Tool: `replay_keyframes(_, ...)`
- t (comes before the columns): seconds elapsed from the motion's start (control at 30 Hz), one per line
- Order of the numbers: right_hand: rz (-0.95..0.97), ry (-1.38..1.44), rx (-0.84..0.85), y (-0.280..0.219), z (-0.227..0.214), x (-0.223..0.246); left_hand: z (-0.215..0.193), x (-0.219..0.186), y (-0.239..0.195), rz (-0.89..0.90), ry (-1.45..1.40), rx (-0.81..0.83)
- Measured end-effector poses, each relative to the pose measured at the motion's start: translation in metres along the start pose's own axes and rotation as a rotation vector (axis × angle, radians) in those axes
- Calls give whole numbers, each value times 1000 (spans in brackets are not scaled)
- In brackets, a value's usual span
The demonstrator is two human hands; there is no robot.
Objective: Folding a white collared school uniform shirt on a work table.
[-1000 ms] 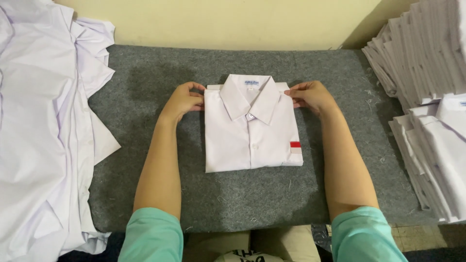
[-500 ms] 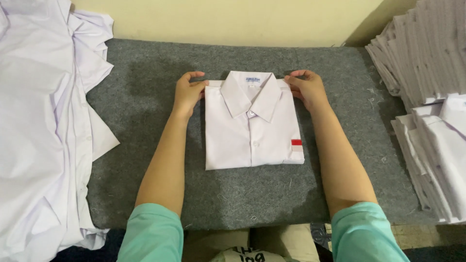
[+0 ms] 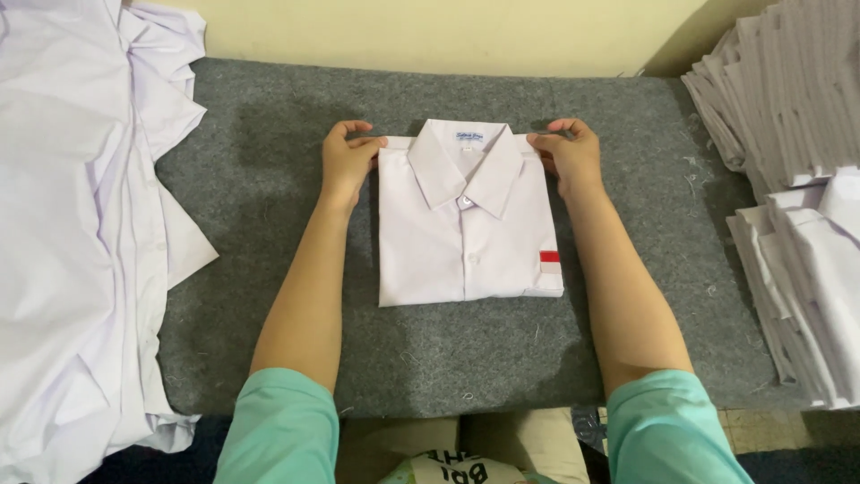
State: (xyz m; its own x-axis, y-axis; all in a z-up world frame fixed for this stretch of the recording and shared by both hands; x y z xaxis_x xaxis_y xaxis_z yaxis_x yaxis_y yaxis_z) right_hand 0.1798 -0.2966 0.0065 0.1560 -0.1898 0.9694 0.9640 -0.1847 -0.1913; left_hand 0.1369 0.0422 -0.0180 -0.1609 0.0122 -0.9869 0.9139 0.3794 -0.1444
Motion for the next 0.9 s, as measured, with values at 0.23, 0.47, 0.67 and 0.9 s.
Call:
replay_keyframes(0.23, 46, -75, -14, -7, 6, 14, -3, -15, -15, 50, 187, 44)
replay_keyframes(0.47, -20, -110, 59, 13, -4, -6, -1, -7, -9, 46, 89, 16)
replay_keyframes(0.67, -45, -7, 28, 2, 2, -1, -1, -1, -5, 87, 86, -7)
replay_keyframes(0.9, -213, -251, 89, -27, -10, 27, 4, -8, -6, 388, 426, -142)
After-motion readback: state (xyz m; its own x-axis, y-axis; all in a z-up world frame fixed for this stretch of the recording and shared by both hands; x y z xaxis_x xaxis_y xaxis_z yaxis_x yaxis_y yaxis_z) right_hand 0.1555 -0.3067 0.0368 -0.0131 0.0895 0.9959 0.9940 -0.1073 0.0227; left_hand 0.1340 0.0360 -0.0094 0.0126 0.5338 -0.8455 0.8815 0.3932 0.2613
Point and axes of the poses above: each hand's wrist, its own y-axis towards the middle knuckle, its own z-axis out of the palm, x = y × z, the point moved 1 cm from there along y, towards the middle knuckle, and after that the axes turned 10 degrees about y, right-handed, at the moved point
